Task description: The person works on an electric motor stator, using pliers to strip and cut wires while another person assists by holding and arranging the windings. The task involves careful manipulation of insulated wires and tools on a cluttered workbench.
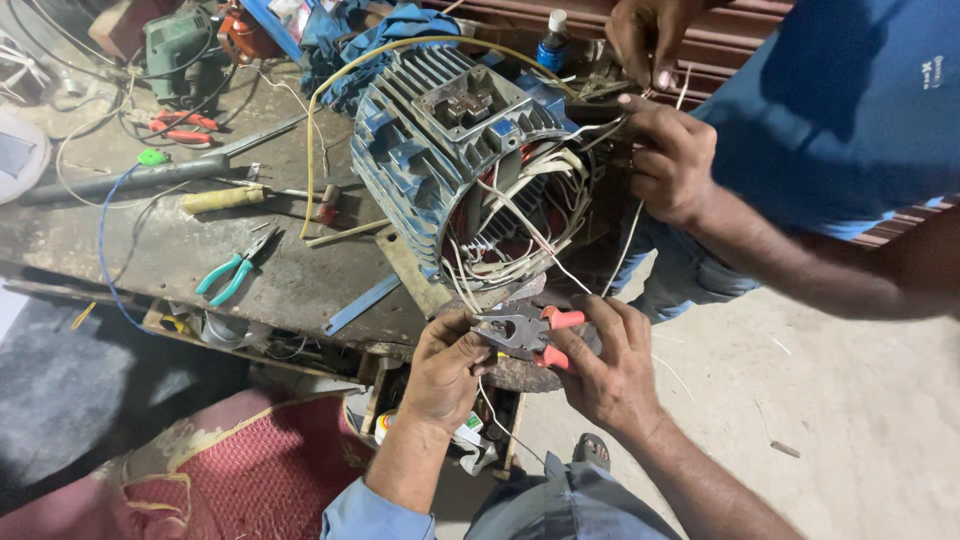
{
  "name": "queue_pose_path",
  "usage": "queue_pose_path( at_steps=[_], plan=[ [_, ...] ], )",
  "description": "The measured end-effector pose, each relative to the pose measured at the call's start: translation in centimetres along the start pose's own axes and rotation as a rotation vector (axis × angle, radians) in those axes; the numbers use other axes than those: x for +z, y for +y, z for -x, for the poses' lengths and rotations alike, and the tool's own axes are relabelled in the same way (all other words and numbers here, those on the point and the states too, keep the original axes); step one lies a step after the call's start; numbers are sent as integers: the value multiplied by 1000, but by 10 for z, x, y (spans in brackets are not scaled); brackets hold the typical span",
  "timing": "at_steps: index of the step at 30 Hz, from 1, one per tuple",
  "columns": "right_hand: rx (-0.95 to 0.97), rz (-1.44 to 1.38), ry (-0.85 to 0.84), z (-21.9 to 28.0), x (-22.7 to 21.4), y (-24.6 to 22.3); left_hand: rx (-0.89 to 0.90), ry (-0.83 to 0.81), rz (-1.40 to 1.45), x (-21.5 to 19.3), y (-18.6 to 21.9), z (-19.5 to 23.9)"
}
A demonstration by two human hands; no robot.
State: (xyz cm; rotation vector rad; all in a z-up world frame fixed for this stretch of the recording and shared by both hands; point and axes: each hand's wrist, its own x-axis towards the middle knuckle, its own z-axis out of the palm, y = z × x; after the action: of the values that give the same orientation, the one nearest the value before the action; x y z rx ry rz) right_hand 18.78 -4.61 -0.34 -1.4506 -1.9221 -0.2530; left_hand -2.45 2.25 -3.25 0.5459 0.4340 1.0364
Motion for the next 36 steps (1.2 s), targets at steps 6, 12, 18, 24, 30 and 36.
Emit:
queue_pose_path(
  at_steps=[6, 12, 18, 24, 30, 36],
  plan=[
    [-23, -3, -68, -1, -1, 5, 10, -42, -47, 0, 3, 1],
    [-50, -13, -57, -3, -2, 8, 4, -27, -58, 1, 3, 1],
    [-41, -116, -43, 0, 3, 15, 32, -50, -42, 3, 3, 0],
    [123, -290, -205, 9, 12, 22, -1, 30, -106, 9, 8, 3],
    [665, -1597, -589, 37, 13, 9, 20, 38, -168, 14, 11, 3],
    [639, -760, -501, 35, 4, 11, 34, 47, -321, 21, 19, 10]
  ],
)
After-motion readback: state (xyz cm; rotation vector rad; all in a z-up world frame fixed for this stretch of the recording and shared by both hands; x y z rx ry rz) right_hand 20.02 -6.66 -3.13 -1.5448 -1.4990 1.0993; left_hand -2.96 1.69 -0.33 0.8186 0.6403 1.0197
